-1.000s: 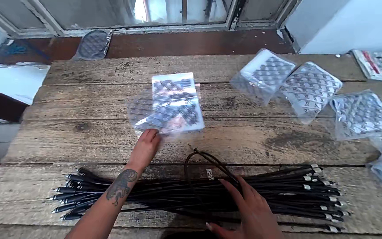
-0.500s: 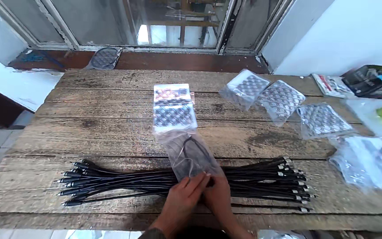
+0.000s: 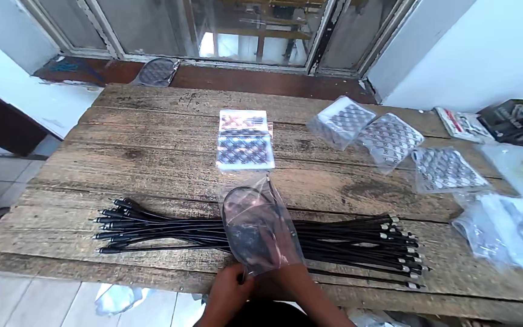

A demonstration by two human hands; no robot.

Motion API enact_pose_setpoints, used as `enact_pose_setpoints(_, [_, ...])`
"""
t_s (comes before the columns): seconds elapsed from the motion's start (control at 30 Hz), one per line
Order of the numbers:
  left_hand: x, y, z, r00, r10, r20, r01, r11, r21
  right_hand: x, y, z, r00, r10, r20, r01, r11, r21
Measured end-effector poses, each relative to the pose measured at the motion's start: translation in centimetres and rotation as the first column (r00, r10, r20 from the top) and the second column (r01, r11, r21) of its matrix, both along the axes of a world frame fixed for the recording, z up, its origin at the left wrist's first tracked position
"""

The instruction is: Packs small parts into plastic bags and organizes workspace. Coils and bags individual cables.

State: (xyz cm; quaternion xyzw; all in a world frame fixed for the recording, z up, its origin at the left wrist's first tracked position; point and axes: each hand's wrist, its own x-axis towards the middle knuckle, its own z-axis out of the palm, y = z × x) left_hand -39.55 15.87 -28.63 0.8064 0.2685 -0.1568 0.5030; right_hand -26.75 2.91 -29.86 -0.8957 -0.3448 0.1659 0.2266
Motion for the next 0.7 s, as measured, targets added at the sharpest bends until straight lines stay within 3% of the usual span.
enact_pose_setpoints(0.07, [-0.7, 0.7, -0.3, 0.999, 0.04, 0.023, -0.04, 0.999, 0.01, -0.4, -2.6, 0.2, 0.983, 0.17, 0.068, -0.173, 0.984, 0.032])
enact_pose_setpoints(0.13, [-1.0, 1.0, -0.2, 0.999, 0.037, 0.026, -0.038, 0.999, 0.028, -0.4, -4.2, -0.6, 0.923, 0.272, 0.272, -0.294, 0.955, 0.042])
enact_pose_setpoints(0.23, [-1.1, 0.7, -0.8, 0.998, -0.016, 0.06, 0.016, 1.0, 0.011, 0.1, -4.0, -2.2, 0.769, 0.299, 0.564, -0.388, 0.921, 0.04])
enact_pose_setpoints(0.3, [-1.6, 0.7, -1.4, 0.991, -0.031, 0.127, 0.033, 0.999, -0.014, 0.5, -2.5, -2.3, 0.724, 0.259, 0.639, -0.387, 0.92, 0.066])
enact_pose_setpoints(0.37, [-2.5, 2.0, -1.5, 0.992, -0.02, 0.123, 0.035, 0.993, -0.116, -0.3, -1.8, -1.8, 0.8, 0.218, 0.559, -0.345, 0.929, 0.132])
enact_pose_setpoints(0.43, [-3.5, 4.0, -1.2, 0.994, 0.05, 0.097, -0.005, 0.911, -0.413, -1.5, -3.3, -0.6, 0.862, 0.231, 0.452, -0.359, 0.907, 0.221])
enact_pose_setpoints(0.5, [-3.0, 4.3, -1.6, 0.969, 0.245, 0.035, -0.165, 0.745, -0.647, -1.6, -5.8, 0.9, 0.852, 0.092, 0.516, -0.293, 0.9, 0.322])
enact_pose_setpoints(0.57, [-0.6, 2.6, -1.8, 0.855, 0.515, -0.059, -0.42, 0.62, -0.663, 0.6, -7.4, 2.6, 0.873, -0.143, 0.466, -0.027, 0.94, 0.339])
enact_pose_setpoints(0.63, [0.8, 1.8, -1.9, 0.781, 0.623, -0.055, -0.52, 0.598, -0.61, 4.2, -7.0, 3.5, 0.941, -0.287, 0.181, 0.258, 0.952, 0.166])
enact_pose_setpoints(0.67, [0.8, 1.8, -1.7, 0.778, 0.628, -0.027, -0.512, 0.608, -0.606, 6.0, -6.1, 3.8, 0.948, -0.306, -0.084, 0.311, 0.948, 0.062])
enact_pose_setpoints(0.7, [0.6, 2.1, -1.3, 0.783, 0.621, -0.004, -0.495, 0.621, -0.607, 7.1, -5.0, 4.1, 0.884, -0.293, -0.365, 0.316, 0.949, 0.004])
